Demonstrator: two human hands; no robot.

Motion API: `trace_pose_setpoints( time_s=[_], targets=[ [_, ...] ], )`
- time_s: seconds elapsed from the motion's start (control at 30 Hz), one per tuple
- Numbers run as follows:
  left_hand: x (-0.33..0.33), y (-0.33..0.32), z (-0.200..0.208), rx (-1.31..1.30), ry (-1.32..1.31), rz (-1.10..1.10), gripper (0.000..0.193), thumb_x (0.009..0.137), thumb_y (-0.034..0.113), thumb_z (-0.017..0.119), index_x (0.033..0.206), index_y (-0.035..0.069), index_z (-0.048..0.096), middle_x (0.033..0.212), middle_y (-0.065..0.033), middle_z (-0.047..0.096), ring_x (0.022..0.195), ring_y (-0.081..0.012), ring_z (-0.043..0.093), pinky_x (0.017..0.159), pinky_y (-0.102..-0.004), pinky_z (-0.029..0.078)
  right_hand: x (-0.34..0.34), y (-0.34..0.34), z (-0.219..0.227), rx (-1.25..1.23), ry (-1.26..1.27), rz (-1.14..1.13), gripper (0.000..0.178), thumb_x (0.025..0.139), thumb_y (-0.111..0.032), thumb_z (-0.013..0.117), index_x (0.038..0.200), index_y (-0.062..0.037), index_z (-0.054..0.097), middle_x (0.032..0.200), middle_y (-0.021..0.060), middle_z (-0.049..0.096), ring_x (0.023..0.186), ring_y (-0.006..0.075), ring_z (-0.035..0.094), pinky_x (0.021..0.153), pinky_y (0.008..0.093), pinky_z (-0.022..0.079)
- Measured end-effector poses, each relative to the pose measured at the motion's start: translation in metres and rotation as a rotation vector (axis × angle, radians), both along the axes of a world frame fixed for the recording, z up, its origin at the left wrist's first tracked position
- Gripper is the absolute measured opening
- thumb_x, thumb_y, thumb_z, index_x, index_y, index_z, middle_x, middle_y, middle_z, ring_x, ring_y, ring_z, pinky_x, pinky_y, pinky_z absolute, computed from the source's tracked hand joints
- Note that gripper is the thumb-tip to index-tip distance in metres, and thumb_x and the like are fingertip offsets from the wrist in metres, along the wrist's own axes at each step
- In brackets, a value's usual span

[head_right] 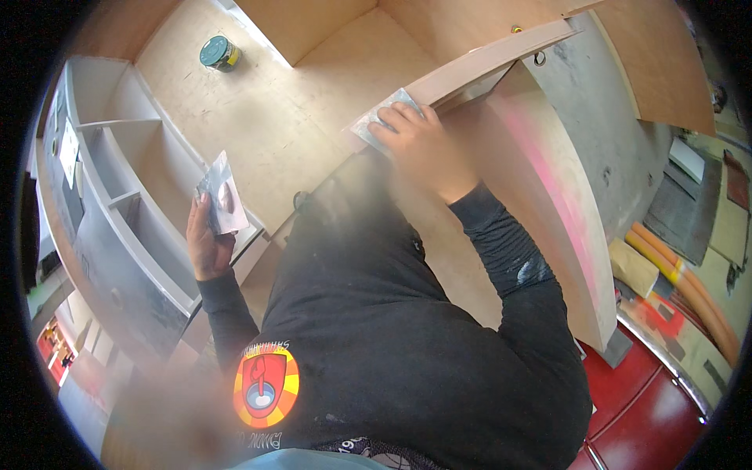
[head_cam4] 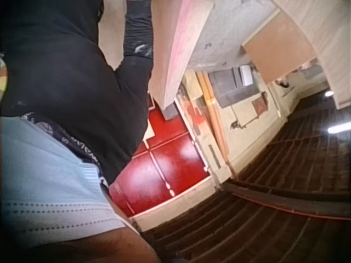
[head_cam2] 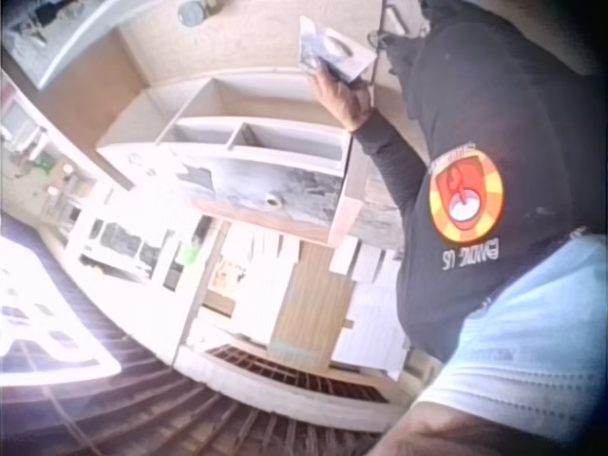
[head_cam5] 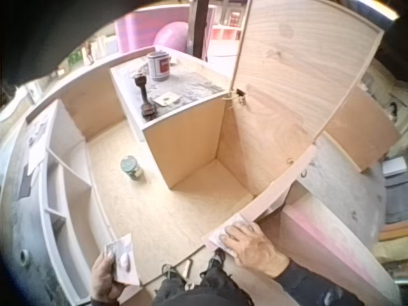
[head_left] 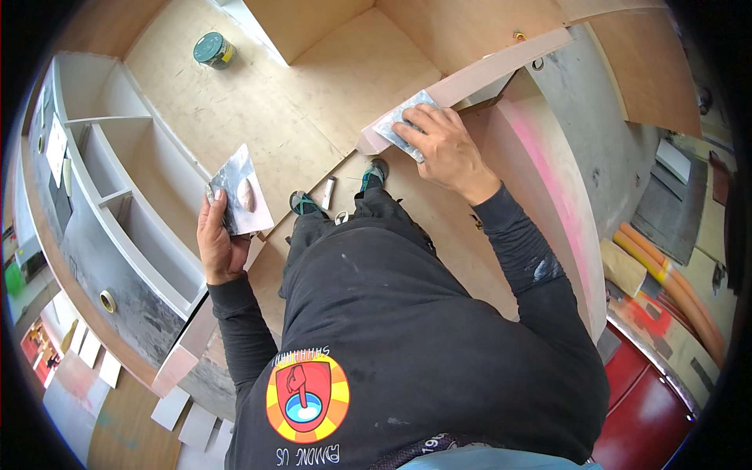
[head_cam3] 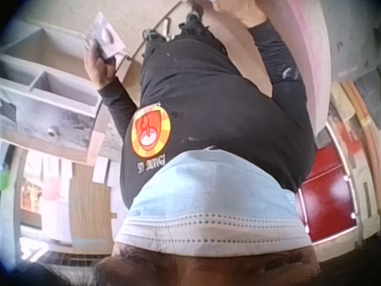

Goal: The person mixes putty between two metal scraper blades and applies it along the edges and surfaces of wooden furniture panels using the scrapers.

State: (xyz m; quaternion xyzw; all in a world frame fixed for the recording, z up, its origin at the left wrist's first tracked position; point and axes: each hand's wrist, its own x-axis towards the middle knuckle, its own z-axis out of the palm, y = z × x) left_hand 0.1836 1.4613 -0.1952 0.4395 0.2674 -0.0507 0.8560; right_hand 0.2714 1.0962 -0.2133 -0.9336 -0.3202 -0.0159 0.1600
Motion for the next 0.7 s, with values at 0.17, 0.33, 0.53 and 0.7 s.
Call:
trace_pose_setpoints(
  time_s=[0.17,0.33,0.53,0.7],
  targets=[
    [-0.001,-0.005,0.006,0.021,0.011,-0.032,0.033,0.101,0.019,0.052,0.13,0.004,0.05,0.11,-0.0052,0.062,0.094,-0.015,0.064,0.074,-0.0292,0.056,0.002,0.003,-0.003,0.031,-0.017,-0.001,0.05,0.064,0.002,0.068,0.114,-0.0091,0.066,0.117,0.0084,0.06,0.116,0.0275,0.054,0.096,0.0411,0.041],
    [0.0,-0.007,0.007,-0.025,0.047,0.021,0.027,0.099,0.016,0.053,0.124,0.004,0.051,0.102,-0.0087,0.067,0.081,-0.0214,0.07,0.058,-0.0375,0.061,0.002,0.008,-0.009,0.041,-0.023,-0.022,0.049,0.065,0.002,0.067,0.112,-0.009,0.066,0.116,0.0084,0.06,0.115,0.0271,0.055,0.094,0.0405,0.042],
    [0.001,0.001,-0.006,-0.066,0.043,-0.015,0.028,0.099,0.014,0.053,0.124,0.002,0.05,0.108,-0.0098,0.066,0.089,-0.021,0.069,0.069,-0.0375,0.062,-0.016,0.007,-0.003,-0.008,-0.002,-0.038,0.049,0.064,0.002,0.067,0.112,-0.0092,0.067,0.115,0.0079,0.061,0.115,0.0267,0.055,0.092,0.0401,0.042],
    [0.009,-0.015,-0.009,-0.041,0.1,-0.055,0.035,0.099,0.02,0.055,0.128,0.0,0.05,0.113,-0.0099,0.063,0.096,-0.0186,0.067,0.071,-0.0318,0.059,-0.05,0.002,0.022,-0.19,0.324,-0.154,0.053,0.061,0.005,0.065,0.112,-0.0083,0.066,0.117,0.0079,0.061,0.116,0.0277,0.054,0.094,0.0401,0.042]
  ],
)
